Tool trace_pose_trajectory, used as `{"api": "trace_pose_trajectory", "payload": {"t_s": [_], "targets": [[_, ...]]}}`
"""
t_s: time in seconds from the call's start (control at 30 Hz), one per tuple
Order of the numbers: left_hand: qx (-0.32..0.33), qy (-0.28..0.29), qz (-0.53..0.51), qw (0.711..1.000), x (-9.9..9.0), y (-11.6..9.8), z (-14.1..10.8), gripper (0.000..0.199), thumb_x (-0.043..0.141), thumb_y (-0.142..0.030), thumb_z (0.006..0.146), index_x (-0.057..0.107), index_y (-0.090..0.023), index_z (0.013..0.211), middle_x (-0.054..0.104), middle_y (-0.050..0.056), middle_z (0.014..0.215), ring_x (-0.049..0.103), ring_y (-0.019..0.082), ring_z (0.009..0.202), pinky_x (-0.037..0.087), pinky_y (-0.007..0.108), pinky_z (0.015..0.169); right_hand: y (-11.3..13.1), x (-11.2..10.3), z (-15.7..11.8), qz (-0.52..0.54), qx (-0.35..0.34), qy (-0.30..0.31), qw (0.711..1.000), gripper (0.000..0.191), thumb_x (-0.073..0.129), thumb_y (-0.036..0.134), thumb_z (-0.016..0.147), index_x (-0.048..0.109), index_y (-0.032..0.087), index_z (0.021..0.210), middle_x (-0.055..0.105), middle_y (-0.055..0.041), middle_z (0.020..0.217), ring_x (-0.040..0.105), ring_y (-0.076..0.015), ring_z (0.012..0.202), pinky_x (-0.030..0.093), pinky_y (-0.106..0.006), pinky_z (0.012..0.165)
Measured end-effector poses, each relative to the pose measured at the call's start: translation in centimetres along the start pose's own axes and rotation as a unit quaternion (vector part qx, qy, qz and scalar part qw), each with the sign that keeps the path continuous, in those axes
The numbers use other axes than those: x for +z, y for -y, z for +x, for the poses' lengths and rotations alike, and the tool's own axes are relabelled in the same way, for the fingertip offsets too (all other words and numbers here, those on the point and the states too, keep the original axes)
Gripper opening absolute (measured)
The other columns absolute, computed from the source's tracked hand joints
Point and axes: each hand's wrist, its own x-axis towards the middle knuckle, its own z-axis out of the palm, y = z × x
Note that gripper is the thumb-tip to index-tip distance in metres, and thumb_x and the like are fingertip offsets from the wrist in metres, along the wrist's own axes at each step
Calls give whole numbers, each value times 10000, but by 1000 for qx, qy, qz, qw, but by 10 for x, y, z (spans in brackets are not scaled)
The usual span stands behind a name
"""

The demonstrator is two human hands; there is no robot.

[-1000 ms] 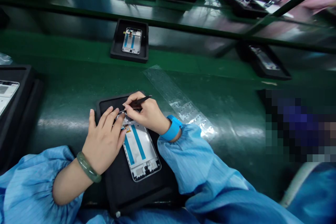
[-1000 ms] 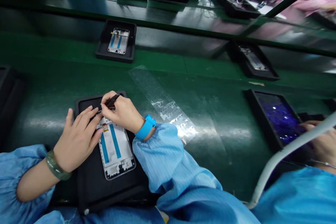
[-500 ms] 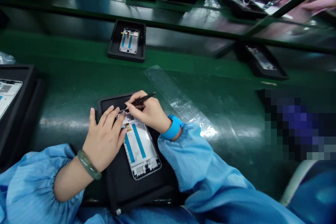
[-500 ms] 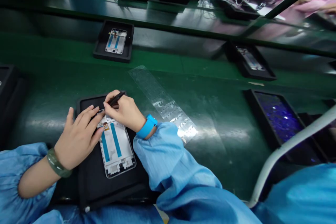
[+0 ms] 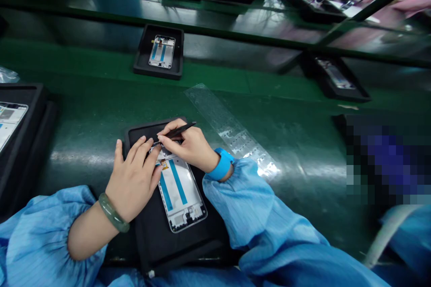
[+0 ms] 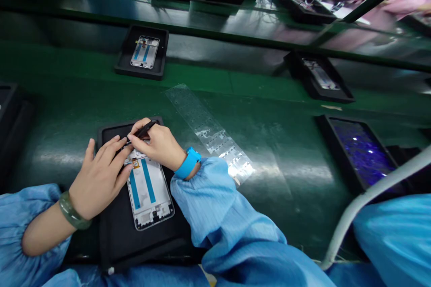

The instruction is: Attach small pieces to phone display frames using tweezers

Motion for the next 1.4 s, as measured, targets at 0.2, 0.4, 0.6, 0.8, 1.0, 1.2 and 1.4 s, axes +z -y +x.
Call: {"api": "trace_pose_trajectory", "payload": {"t_s": [0.2, 0.4, 0.6, 0.8, 1.0, 1.2, 1.4], "targets": [[-1, -1, 0, 1000, 0, 1, 0, 402, 391, -290, 913, 478, -142, 1276, 526, 138, 1311, 423, 309, 1260, 243, 641, 1032, 0, 1, 0, 24, 10, 3, 1000, 94, 586, 271, 826, 555, 185, 849, 622, 4, 794, 636, -100, 697, 532, -206, 655], [-2, -4, -4, 1000, 1, 1, -1, 408, 400, -293, 911, 471, -152, 1287, 525, 131, 1314, 425, 304, 1260, 237, 638, 1039, 0, 1, 1, 30, 21, -1, 999, 101, 590, 273, 822, 554, 182, 847, 621, 4, 789, 639, -103, 696, 536, -212, 657], [-2, -7, -6, 1000, 1, 1, -1, 402, 394, -297, 912, 482, -154, 1277, 531, 137, 1306, 425, 308, 1261, 241, 634, 1039, 0, 1, 1, 30, 24, 2, 999, 100, 589, 274, 822, 558, 182, 845, 621, 5, 796, 634, -96, 676, 530, -201, 635], [3, -7, -3, 1000, 1, 2, 0, 395, 402, -292, 905, 491, -142, 1259, 532, 147, 1301, 432, 315, 1252, 246, 636, 1034, 1, 3, 2, 17, 10, 7, 1000, 99, 574, 280, 835, 558, 183, 842, 622, 5, 803, 631, -95, 674, 527, -199, 631], [2, -7, 7, 1000, 1, 2, 0, 383, 418, -286, 900, 499, -136, 1242, 545, 147, 1282, 442, 312, 1243, 248, 633, 1035, 2, 4, 2, 3, -1, -7, 1000, 63, 555, 249, 837, 549, 187, 833, 614, 2, 796, 627, -99, 672, 529, -214, 644], [4, -11, 11, 1000, 1, 2, 1, 376, 415, -286, 904, 500, -138, 1238, 553, 147, 1272, 452, 307, 1232, 256, 637, 1025, 0, 4, 2, 5, 7, -31, 999, 33, 546, 215, 817, 533, 186, 822, 611, -4, 800, 608, -103, 664, 524, -229, 646], [4, -7, 7, 1000, 1, 2, 1, 383, 408, -297, 908, 497, -141, 1246, 540, 143, 1291, 437, 304, 1248, 251, 629, 1032, -1, 1, 2, 38, 34, -36, 998, 62, 572, 217, 794, 521, 187, 812, 596, 13, 755, 599, -91, 633, 508, -208, 608]]}}
